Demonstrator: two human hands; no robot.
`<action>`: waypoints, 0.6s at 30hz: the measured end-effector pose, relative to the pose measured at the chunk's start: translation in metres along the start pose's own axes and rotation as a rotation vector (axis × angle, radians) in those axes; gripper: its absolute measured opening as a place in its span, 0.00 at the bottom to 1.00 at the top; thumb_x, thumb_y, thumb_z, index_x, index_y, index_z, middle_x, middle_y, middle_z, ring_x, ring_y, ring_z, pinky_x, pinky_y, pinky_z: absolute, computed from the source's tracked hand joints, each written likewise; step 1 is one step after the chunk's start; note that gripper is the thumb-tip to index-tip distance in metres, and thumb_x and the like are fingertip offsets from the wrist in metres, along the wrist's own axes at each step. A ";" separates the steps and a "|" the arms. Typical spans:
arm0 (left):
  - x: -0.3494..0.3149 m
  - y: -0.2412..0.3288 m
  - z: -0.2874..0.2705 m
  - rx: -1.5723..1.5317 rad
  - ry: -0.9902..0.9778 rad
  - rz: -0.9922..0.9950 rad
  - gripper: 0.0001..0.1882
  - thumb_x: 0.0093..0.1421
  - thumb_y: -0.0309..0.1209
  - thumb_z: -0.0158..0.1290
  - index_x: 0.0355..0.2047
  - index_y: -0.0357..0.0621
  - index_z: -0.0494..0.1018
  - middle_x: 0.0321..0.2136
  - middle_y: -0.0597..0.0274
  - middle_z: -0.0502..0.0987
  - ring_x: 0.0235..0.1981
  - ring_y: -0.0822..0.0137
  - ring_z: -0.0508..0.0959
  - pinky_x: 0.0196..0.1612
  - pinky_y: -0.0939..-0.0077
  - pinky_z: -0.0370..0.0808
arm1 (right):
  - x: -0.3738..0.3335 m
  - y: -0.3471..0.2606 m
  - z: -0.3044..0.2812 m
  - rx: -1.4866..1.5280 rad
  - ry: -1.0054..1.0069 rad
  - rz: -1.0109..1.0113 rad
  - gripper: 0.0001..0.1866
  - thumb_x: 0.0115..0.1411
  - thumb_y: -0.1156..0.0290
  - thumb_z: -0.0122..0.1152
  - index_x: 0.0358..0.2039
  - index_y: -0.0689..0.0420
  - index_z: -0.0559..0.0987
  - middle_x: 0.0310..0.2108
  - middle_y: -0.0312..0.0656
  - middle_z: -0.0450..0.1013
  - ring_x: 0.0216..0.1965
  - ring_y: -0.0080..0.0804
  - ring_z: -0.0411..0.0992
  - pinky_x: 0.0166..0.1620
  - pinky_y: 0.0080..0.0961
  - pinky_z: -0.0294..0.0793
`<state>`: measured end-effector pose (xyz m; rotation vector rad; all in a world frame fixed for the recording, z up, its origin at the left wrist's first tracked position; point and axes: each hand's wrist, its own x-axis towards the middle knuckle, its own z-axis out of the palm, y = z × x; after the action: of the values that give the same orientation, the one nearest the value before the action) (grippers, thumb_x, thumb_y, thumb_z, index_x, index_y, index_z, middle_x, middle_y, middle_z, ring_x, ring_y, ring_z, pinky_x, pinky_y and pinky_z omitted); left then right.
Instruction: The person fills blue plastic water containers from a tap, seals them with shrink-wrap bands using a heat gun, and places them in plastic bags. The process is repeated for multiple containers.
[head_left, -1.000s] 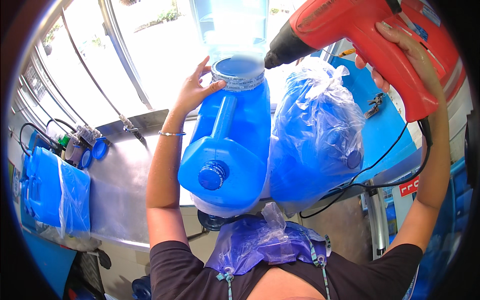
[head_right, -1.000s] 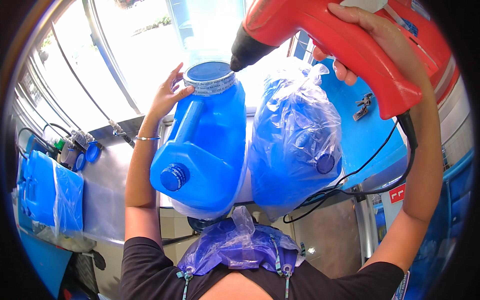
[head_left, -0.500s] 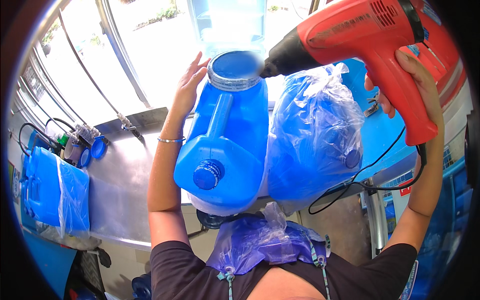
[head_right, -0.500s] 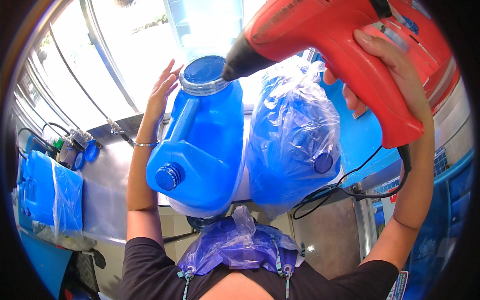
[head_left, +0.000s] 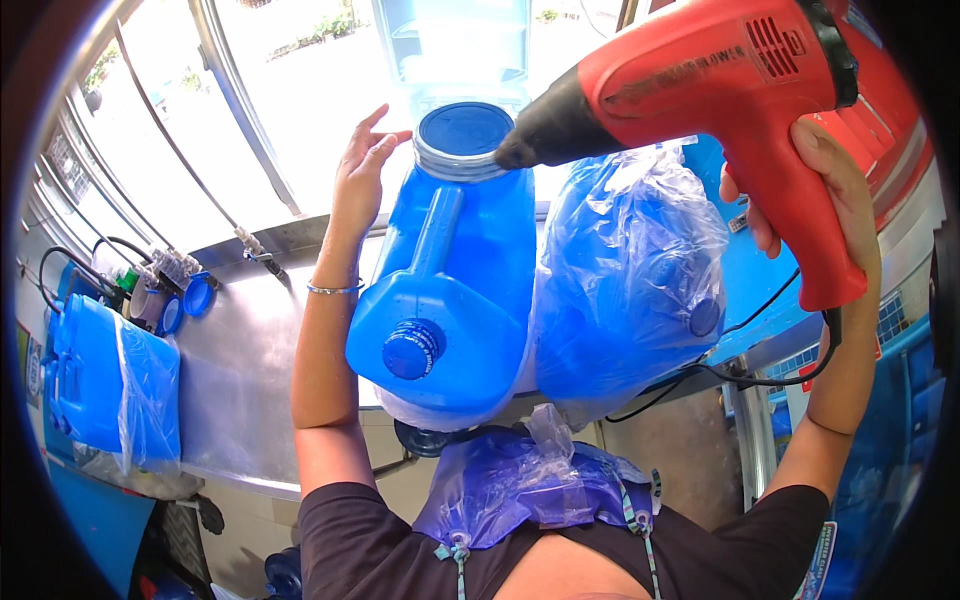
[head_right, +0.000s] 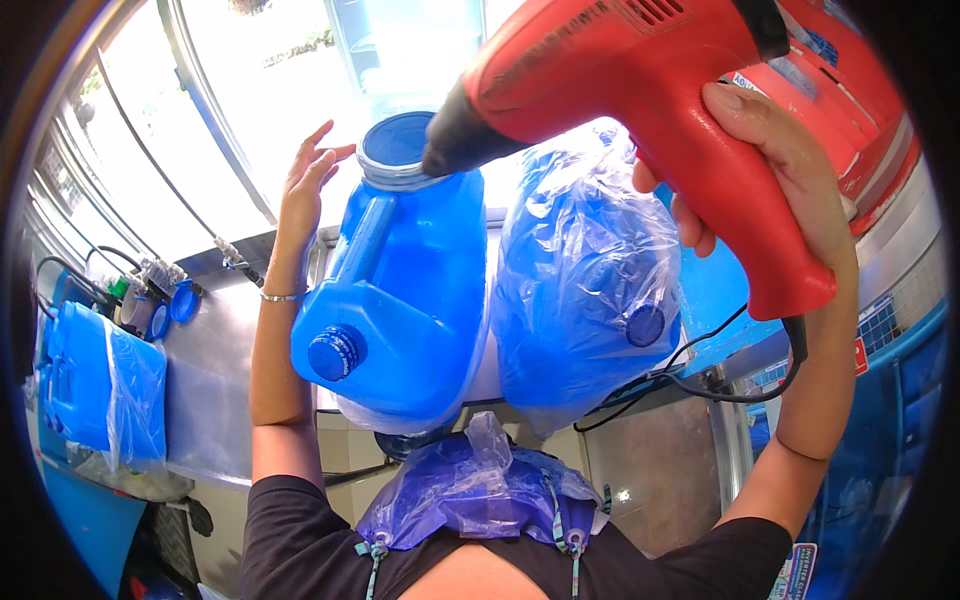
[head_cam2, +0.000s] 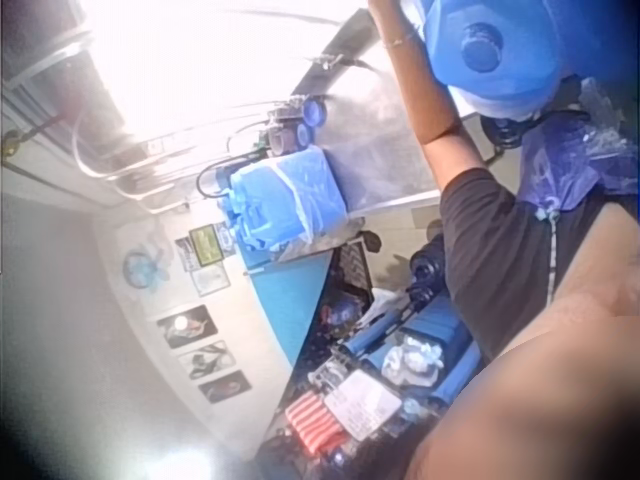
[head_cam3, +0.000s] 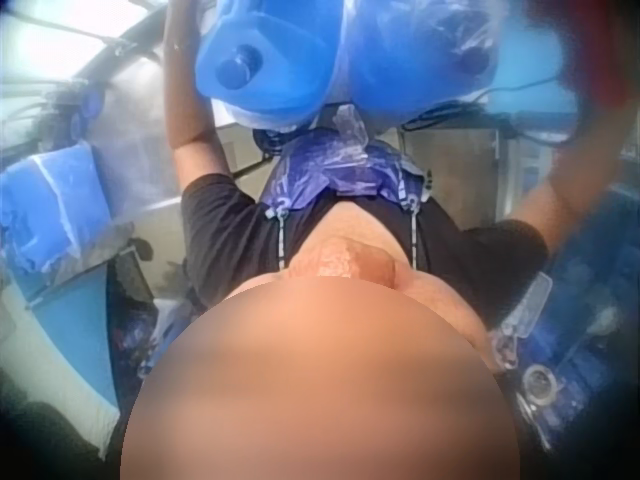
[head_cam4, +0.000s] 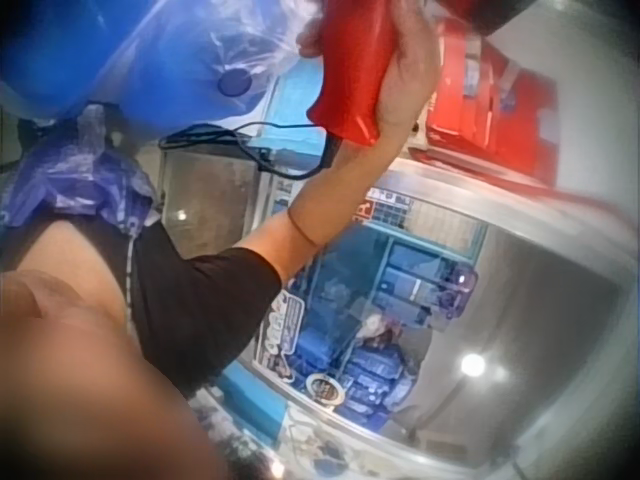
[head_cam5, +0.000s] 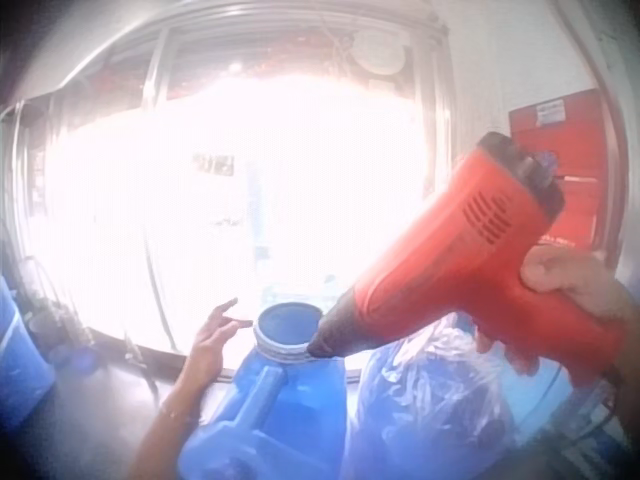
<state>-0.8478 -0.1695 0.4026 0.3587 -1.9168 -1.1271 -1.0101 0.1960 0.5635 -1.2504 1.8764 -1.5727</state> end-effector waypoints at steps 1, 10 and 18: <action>-0.001 0.001 -0.001 0.017 0.041 -0.023 0.30 0.62 0.45 0.46 0.62 0.44 0.61 0.52 0.44 0.73 0.57 0.53 0.69 0.63 0.58 0.59 | 0.002 0.001 -0.003 -0.019 -0.005 -0.005 0.28 0.66 0.50 0.42 0.43 0.67 0.72 0.27 0.49 0.75 0.14 0.25 0.72 0.14 0.16 0.69; -0.005 0.007 0.004 0.013 0.149 -0.024 0.27 0.63 0.41 0.44 0.58 0.39 0.65 0.41 0.47 0.79 0.51 0.58 0.72 0.61 0.58 0.61 | 0.005 0.006 -0.005 -0.004 -0.006 -0.004 0.26 0.66 0.51 0.45 0.44 0.65 0.72 0.28 0.49 0.76 0.16 0.25 0.75 0.16 0.16 0.73; -0.010 0.010 0.004 -0.017 0.110 -0.034 0.26 0.63 0.42 0.44 0.58 0.40 0.65 0.40 0.49 0.80 0.52 0.55 0.72 0.62 0.58 0.61 | 0.001 0.001 0.006 0.104 -0.067 -0.019 0.27 0.65 0.51 0.45 0.46 0.66 0.72 0.28 0.50 0.76 0.16 0.25 0.74 0.16 0.17 0.73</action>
<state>-0.8428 -0.1555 0.4048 0.4364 -1.8099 -1.1225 -1.0061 0.1919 0.5609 -1.2636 1.7244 -1.5964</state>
